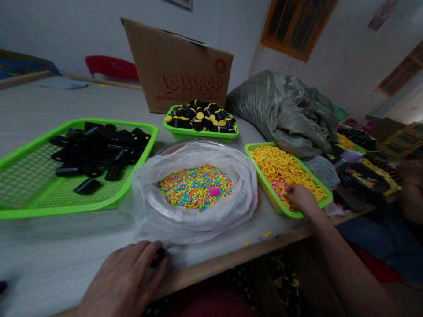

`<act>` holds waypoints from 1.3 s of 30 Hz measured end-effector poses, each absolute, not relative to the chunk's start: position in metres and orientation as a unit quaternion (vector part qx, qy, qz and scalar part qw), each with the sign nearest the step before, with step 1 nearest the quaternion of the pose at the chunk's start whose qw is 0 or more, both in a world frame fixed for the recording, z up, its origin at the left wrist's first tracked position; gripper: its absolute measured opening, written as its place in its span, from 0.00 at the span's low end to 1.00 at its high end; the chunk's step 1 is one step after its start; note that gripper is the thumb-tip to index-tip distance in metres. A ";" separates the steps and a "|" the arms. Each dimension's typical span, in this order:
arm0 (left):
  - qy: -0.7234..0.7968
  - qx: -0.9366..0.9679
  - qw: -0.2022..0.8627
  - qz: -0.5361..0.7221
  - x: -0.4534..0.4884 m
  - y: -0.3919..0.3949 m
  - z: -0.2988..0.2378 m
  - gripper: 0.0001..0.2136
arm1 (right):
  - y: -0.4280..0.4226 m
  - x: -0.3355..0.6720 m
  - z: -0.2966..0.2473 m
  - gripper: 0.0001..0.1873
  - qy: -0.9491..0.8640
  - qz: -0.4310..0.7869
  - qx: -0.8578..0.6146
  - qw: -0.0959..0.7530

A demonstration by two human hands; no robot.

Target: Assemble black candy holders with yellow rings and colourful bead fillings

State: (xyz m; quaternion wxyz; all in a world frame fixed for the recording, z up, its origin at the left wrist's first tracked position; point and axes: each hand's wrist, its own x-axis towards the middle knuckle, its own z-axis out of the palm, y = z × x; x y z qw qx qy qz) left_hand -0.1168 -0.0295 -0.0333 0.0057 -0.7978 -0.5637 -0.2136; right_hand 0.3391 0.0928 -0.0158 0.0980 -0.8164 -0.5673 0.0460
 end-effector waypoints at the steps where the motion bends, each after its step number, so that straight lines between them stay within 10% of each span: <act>1: -0.552 -0.808 0.005 -0.205 -0.111 -0.030 -0.041 0.14 | 0.092 0.340 -0.016 0.05 -0.563 0.055 -0.815 0.122; 8: -0.524 -0.806 -0.012 -0.275 -0.105 -0.040 -0.050 0.14 | 0.071 0.322 0.010 0.12 -0.494 0.136 -0.781 0.358; 12: -0.508 -0.750 -0.200 -0.373 -0.087 -0.053 -0.015 0.11 | 0.028 0.242 0.024 0.19 -0.424 0.455 -0.601 0.501; 19: -0.469 -0.444 -0.616 -0.451 -0.048 -0.049 0.005 0.09 | -0.030 0.110 -0.004 0.11 -0.353 0.707 -0.434 0.433; 28: -0.439 -0.346 -0.723 -0.407 -0.074 -0.062 -0.012 0.10 | -0.027 0.118 -0.018 0.14 -0.328 0.838 -0.331 0.283; 39: -0.453 -0.397 -0.681 -0.417 -0.067 -0.077 -0.012 0.09 | -0.044 0.102 -0.020 0.14 -0.486 0.656 -0.480 0.321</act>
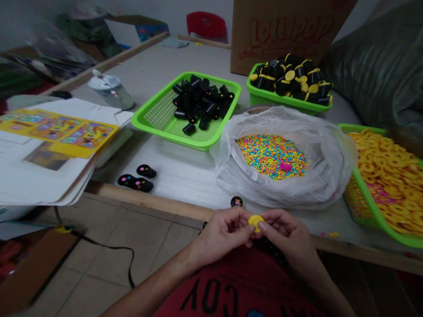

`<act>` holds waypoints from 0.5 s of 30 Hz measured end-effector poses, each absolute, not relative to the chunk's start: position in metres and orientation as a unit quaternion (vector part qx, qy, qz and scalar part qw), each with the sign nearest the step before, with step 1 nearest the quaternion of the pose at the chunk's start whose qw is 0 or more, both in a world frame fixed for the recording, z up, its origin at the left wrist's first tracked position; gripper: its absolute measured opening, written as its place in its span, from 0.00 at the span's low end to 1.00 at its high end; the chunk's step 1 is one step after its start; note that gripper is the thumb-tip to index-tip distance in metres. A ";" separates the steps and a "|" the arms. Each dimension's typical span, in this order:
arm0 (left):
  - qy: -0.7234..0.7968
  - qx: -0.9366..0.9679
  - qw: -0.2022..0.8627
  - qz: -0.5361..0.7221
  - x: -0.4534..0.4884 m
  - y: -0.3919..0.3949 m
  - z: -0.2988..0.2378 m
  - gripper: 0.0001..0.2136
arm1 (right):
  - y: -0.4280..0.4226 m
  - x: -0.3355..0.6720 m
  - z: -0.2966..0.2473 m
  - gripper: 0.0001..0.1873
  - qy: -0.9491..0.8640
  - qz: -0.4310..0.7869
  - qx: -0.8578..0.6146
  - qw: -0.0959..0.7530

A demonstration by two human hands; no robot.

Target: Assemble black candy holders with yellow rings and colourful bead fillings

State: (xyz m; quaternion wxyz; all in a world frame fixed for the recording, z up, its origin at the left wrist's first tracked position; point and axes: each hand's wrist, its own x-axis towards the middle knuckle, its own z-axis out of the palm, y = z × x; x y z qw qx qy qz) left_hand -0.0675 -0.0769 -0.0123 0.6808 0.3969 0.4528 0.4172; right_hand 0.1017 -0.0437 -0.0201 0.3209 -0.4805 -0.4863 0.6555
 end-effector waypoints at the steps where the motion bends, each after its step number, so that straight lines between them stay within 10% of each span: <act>1: 0.456 0.392 0.679 0.421 -0.067 -0.078 -0.015 0.09 | -0.046 0.101 -0.021 0.13 -0.505 0.640 -0.483 0.320; 11: 0.450 0.288 0.762 0.365 -0.073 -0.091 -0.030 0.10 | -0.054 0.117 -0.025 0.23 -0.839 0.372 -0.310 0.248; 15: 0.560 0.351 0.630 0.407 -0.089 -0.079 -0.026 0.13 | -0.041 0.104 -0.036 0.18 -0.819 0.339 -0.363 0.288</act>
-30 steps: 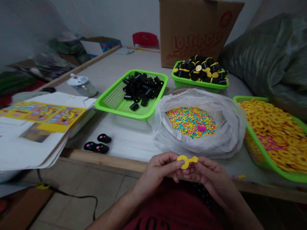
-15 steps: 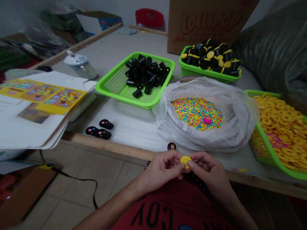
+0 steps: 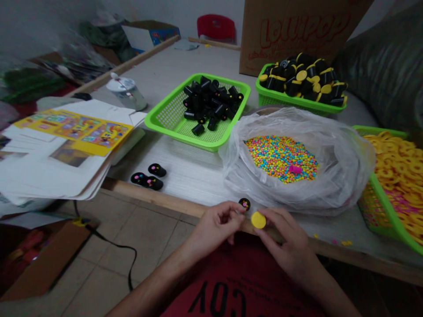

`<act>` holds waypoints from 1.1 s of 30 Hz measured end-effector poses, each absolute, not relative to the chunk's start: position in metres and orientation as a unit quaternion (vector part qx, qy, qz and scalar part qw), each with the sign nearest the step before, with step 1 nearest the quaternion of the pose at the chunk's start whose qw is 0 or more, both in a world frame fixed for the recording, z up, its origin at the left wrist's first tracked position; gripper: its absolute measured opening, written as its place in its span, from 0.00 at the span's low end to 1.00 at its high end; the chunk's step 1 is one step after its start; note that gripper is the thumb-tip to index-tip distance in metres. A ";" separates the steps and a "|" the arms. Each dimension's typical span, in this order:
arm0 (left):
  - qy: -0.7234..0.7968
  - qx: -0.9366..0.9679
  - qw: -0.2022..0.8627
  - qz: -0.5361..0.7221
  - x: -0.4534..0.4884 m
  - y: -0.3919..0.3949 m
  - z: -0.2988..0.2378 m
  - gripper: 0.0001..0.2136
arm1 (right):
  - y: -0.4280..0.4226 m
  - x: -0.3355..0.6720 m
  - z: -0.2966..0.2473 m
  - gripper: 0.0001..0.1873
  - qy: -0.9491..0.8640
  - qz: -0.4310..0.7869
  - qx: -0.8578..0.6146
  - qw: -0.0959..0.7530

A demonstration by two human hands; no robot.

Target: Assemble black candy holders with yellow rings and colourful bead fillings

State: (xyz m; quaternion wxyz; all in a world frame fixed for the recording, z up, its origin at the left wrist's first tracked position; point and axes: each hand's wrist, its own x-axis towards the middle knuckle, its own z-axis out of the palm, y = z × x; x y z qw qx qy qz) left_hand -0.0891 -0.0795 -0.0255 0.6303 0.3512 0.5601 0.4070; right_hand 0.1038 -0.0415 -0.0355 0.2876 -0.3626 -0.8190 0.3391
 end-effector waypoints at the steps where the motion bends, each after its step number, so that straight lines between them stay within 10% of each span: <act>1: 0.595 0.374 0.573 0.421 -0.094 -0.075 -0.025 0.14 | -0.038 0.098 -0.040 0.16 -0.805 0.340 -0.383 0.300; 6: 0.641 0.496 0.439 0.389 -0.105 -0.059 -0.032 0.12 | -0.025 0.073 -0.056 0.15 -0.786 0.356 -0.402 0.306; 25: 0.606 0.570 0.458 0.314 -0.111 -0.047 -0.040 0.12 | -0.029 0.059 -0.066 0.15 -0.803 0.319 -0.385 0.324; 33: 0.513 0.483 0.619 0.345 -0.119 -0.038 -0.022 0.16 | -0.031 0.067 -0.063 0.23 -0.736 0.446 -0.336 0.384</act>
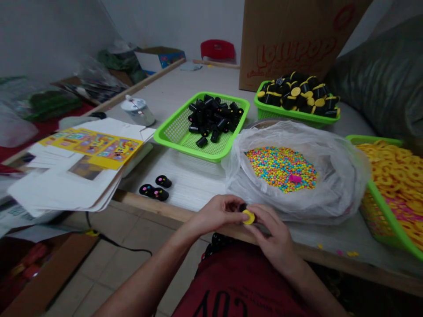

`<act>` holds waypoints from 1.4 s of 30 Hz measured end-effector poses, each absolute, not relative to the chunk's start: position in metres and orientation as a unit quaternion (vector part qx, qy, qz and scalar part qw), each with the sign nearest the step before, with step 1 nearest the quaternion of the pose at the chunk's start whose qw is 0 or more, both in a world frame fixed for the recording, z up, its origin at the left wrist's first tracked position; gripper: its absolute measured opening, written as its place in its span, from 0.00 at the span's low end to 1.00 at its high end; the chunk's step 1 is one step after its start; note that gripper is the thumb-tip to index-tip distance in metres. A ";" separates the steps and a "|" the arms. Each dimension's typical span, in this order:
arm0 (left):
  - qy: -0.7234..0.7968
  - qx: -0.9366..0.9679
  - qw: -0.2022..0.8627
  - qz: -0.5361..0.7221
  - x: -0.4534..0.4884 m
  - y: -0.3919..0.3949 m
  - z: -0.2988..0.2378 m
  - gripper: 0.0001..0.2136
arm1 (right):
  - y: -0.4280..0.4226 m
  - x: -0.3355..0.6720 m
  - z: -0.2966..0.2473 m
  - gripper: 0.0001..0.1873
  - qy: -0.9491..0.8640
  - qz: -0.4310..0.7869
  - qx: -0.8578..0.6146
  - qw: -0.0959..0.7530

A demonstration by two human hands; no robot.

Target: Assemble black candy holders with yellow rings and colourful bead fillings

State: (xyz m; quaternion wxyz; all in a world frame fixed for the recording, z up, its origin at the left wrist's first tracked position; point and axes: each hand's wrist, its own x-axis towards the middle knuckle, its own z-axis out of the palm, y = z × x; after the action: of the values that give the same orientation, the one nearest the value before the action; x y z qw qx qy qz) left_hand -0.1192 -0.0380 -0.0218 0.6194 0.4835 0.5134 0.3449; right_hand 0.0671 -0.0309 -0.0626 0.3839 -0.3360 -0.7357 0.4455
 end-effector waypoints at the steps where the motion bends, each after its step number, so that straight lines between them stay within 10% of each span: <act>1: 0.507 0.449 0.629 0.382 -0.116 -0.039 -0.022 0.17 | -0.031 0.066 -0.062 0.26 -0.683 0.498 -0.363 0.393; 5: 0.455 0.343 0.659 0.490 -0.100 -0.049 -0.029 0.22 | -0.030 0.064 -0.065 0.29 -0.539 0.610 -0.403 0.418; 18: 0.480 0.625 0.484 0.380 -0.108 -0.044 -0.027 0.20 | -0.026 0.081 -0.063 0.25 -0.721 0.444 -0.397 0.355; 42: 0.401 0.475 0.616 0.484 -0.098 -0.050 -0.030 0.26 | -0.026 0.086 -0.039 0.27 -0.805 0.279 -0.378 0.362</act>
State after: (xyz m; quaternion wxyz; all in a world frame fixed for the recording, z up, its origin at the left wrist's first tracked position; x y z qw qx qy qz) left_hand -0.0978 -0.0501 -0.0301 0.6160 0.4752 0.4008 0.4838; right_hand 0.0862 -0.0258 -0.0392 0.3622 -0.3776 -0.8051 0.2794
